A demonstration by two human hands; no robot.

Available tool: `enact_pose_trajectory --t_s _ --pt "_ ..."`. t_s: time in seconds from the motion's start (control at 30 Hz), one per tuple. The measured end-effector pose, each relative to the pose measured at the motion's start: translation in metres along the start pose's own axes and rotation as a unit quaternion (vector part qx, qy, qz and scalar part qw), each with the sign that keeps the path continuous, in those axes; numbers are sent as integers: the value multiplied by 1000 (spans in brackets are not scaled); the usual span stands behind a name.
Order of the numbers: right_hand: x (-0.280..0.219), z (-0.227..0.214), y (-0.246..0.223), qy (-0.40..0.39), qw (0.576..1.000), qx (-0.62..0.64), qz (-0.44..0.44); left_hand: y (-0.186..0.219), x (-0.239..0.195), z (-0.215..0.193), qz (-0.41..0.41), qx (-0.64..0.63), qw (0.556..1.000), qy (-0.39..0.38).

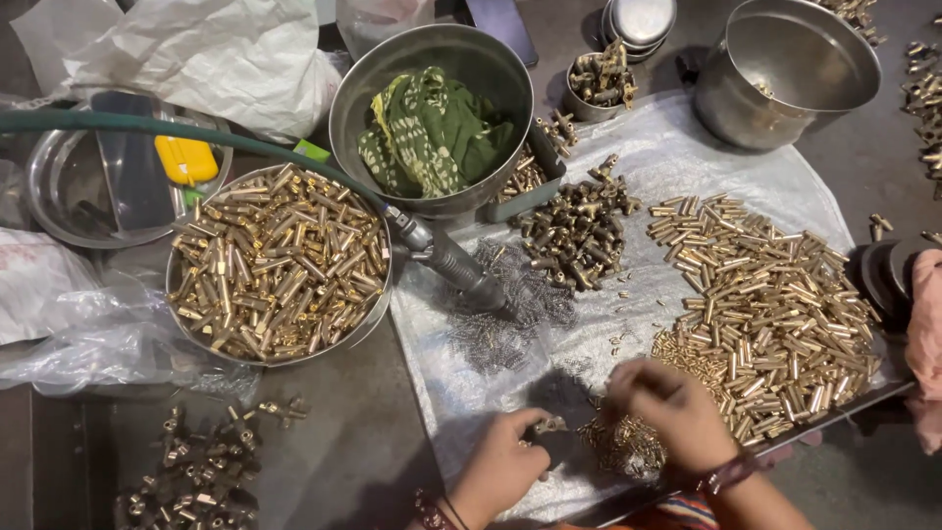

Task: Assembling small brass metal fittings and components by hand at a workbench.

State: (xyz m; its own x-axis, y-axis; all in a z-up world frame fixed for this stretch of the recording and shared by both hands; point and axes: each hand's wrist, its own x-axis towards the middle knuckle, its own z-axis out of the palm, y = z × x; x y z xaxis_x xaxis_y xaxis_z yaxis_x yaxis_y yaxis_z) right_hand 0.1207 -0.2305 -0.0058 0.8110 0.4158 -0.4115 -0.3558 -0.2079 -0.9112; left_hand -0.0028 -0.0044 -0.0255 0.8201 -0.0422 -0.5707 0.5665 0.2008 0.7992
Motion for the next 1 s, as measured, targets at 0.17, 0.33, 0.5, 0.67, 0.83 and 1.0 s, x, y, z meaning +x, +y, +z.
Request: enact_pose_trajectory --t_s 0.17,0.33,0.5,0.67,0.83,1.0 --pt "-18 32 -8 -58 997 -59 -4 22 -11 0 104 84 991 -4" --pt "-16 36 -23 -54 994 -91 -10 20 -19 1 150 101 984 -3" --pt "-18 45 -28 -144 987 -63 30 0 -15 -1 183 39 978 -94" --pt "-20 48 -29 -85 993 -74 -32 31 -29 -5 87 107 989 -48" --pt "-24 57 -36 -81 995 -55 13 31 -31 -6 129 145 981 -26" --pt "-40 72 -64 -68 894 -315 -310 14 -26 -10 146 -94 975 -137"
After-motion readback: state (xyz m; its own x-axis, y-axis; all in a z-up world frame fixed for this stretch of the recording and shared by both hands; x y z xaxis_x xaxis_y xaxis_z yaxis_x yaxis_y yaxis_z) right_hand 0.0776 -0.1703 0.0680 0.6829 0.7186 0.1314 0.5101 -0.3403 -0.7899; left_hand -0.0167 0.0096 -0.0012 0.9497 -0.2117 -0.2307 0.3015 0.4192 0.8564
